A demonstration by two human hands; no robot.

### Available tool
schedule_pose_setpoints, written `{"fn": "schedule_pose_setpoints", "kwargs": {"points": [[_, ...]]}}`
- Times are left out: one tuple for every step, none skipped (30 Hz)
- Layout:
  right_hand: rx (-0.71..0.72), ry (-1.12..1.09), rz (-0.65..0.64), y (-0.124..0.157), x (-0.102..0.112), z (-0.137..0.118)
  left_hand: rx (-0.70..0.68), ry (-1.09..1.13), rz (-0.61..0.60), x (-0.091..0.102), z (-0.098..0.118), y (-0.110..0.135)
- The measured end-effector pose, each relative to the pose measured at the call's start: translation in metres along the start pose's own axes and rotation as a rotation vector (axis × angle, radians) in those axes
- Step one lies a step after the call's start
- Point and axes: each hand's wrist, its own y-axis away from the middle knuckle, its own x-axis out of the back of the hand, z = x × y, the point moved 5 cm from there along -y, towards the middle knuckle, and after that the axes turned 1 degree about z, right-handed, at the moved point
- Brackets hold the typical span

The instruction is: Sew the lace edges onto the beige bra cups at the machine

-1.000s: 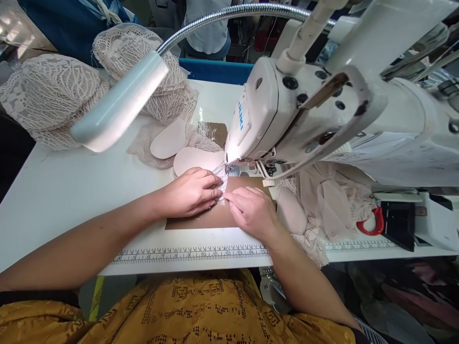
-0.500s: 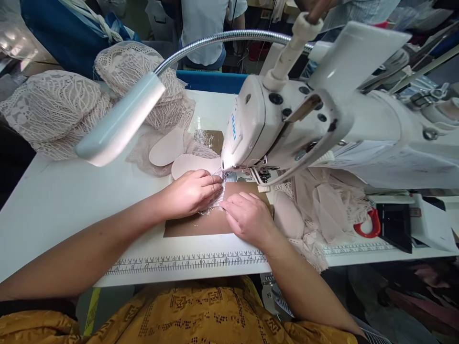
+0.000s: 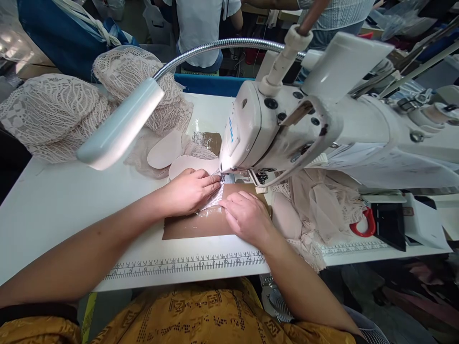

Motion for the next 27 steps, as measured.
{"fn": "schedule_pose_setpoints", "kwargs": {"points": [[-0.013, 0.007, -0.003, -0.001, 0.0, 0.0, -0.006, -0.015, -0.014, 0.0, 0.0, -0.001], [-0.028, 0.016, -0.008, -0.001, 0.0, 0.001, -0.014, -0.027, -0.03, -0.001, 0.0, -0.001], [-0.041, 0.027, -0.015, -0.002, 0.0, 0.001, -0.022, -0.032, -0.042, -0.001, 0.0, -0.001], [-0.055, 0.04, -0.021, -0.003, 0.0, 0.002, -0.025, -0.027, -0.044, -0.001, 0.0, -0.001], [-0.07, 0.053, -0.029, -0.004, 0.0, 0.002, -0.03, -0.015, -0.041, 0.0, 0.0, -0.001], [-0.082, 0.066, -0.035, -0.004, 0.0, 0.002, -0.033, -0.003, -0.035, 0.001, 0.0, 0.0], [-0.093, 0.08, -0.042, -0.005, 0.0, 0.003, -0.034, 0.008, -0.027, 0.001, -0.001, 0.0], [-0.104, 0.094, -0.048, -0.005, -0.001, 0.003, -0.035, 0.016, -0.021, 0.001, -0.001, 0.001], [-0.114, 0.108, -0.053, -0.006, -0.001, 0.004, -0.035, 0.021, -0.017, 0.001, -0.001, 0.001], [-0.123, 0.121, -0.055, -0.006, -0.002, 0.004, -0.035, 0.022, -0.018, 0.001, -0.002, 0.001], [-0.131, 0.133, -0.056, -0.007, -0.002, 0.005, -0.035, 0.02, -0.021, 0.001, -0.002, 0.001], [-0.139, 0.145, -0.054, -0.008, -0.003, 0.005, -0.034, 0.018, -0.025, 0.001, -0.003, 0.001], [-0.146, 0.157, -0.048, -0.008, -0.003, 0.006, -0.034, 0.015, -0.028, 0.001, -0.003, 0.001], [-0.155, 0.17, -0.04, -0.009, -0.004, 0.006, -0.034, 0.014, -0.031, 0.001, -0.004, 0.001], [-0.165, 0.182, -0.033, -0.01, -0.004, 0.006, -0.035, 0.015, -0.03, 0.0, -0.004, 0.001], [-0.177, 0.194, -0.026, -0.011, -0.004, 0.007, -0.034, 0.017, -0.027, 0.0, -0.005, 0.001], [-0.19, 0.204, -0.02, -0.012, -0.005, 0.008, -0.031, 0.019, -0.022, 0.0, -0.005, 0.0], [-0.202, 0.212, -0.013, -0.013, -0.005, 0.008, -0.026, 0.019, -0.015, 0.0, -0.006, 0.0], [-0.213, 0.217, -0.008, -0.014, -0.005, 0.008, -0.017, 0.019, -0.007, 0.0, -0.007, -0.001], [-0.22, 0.22, -0.005, -0.014, -0.005, 0.009, -0.007, 0.016, 0.001, 0.0, -0.009, -0.001], [-0.224, 0.219, -0.003, -0.014, -0.005, 0.009, 0.003, 0.012, 0.007, -0.001, -0.01, -0.001], [-0.228, 0.216, -0.004, -0.015, -0.005, 0.009, 0.011, 0.008, 0.011, -0.001, -0.011, -0.002], [-0.231, 0.211, -0.01, -0.014, -0.005, 0.009, 0.017, 0.006, 0.016, -0.002, -0.012, -0.002], [-0.232, 0.203, -0.016, -0.014, -0.004, 0.01, 0.021, 0.003, 0.019, -0.002, -0.013, -0.002], [-0.232, 0.195, -0.018, -0.014, -0.004, 0.01, 0.023, 0.0, 0.022, -0.003, -0.013, -0.002], [-0.232, 0.187, -0.017, -0.013, -0.004, 0.01, 0.025, -0.006, 0.026, -0.003, -0.013, -0.002], [-0.229, 0.179, -0.014, -0.013, -0.004, 0.011, 0.026, -0.015, 0.03, -0.002, -0.013, -0.002]]}}
